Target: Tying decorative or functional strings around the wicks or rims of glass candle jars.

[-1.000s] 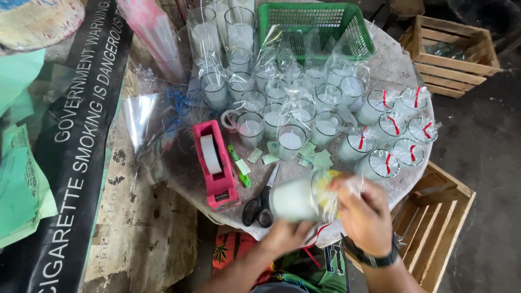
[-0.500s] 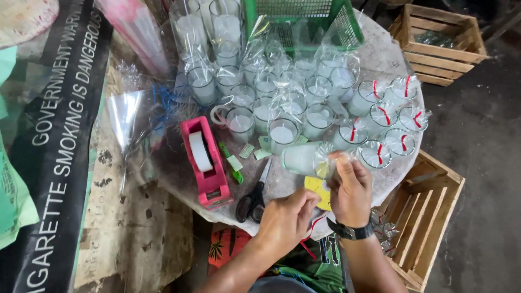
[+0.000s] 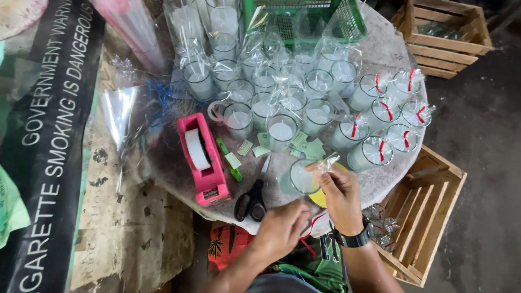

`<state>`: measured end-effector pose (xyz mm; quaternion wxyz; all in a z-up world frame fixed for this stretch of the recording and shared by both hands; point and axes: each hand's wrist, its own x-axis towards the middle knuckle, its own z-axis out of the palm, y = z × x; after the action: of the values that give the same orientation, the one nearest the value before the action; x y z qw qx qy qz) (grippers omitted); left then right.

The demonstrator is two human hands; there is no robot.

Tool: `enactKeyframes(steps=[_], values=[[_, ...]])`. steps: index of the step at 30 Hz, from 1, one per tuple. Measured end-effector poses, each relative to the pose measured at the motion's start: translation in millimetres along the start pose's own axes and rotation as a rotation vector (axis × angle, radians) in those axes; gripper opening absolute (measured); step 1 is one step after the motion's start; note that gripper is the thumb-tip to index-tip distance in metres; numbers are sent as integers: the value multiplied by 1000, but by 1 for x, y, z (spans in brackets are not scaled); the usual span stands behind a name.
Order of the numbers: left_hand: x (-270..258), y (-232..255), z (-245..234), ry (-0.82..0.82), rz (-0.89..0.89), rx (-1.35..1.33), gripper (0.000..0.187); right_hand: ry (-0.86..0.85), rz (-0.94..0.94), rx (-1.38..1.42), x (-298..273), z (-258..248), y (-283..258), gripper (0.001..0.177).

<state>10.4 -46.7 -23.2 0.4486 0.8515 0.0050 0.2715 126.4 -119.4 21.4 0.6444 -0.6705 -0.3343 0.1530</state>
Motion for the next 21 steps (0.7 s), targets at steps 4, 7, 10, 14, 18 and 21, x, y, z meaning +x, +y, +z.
enactKeyframes(steps=[4, 7, 10, 14, 18, 21], values=[[-4, 3, -23, 140, -77, -7, 7, -90, -20, -259, -1, -1, -9, 19], [5, 8, -28, 296, 3, -216, 21, -193, -182, -359, -5, 0, 0, 20], [9, -2, -14, 287, -65, -955, 23, -168, -192, -427, -7, 2, 4, 25], [16, -7, -9, 355, -176, -1268, 23, -139, -151, -460, -10, 2, 7, 20], [19, -10, -9, 384, -304, -1401, 19, -117, -172, -558, -12, 10, -6, 17], [15, -15, -8, 344, -269, -1385, 21, -84, -227, -563, -11, 13, 0, 19]])
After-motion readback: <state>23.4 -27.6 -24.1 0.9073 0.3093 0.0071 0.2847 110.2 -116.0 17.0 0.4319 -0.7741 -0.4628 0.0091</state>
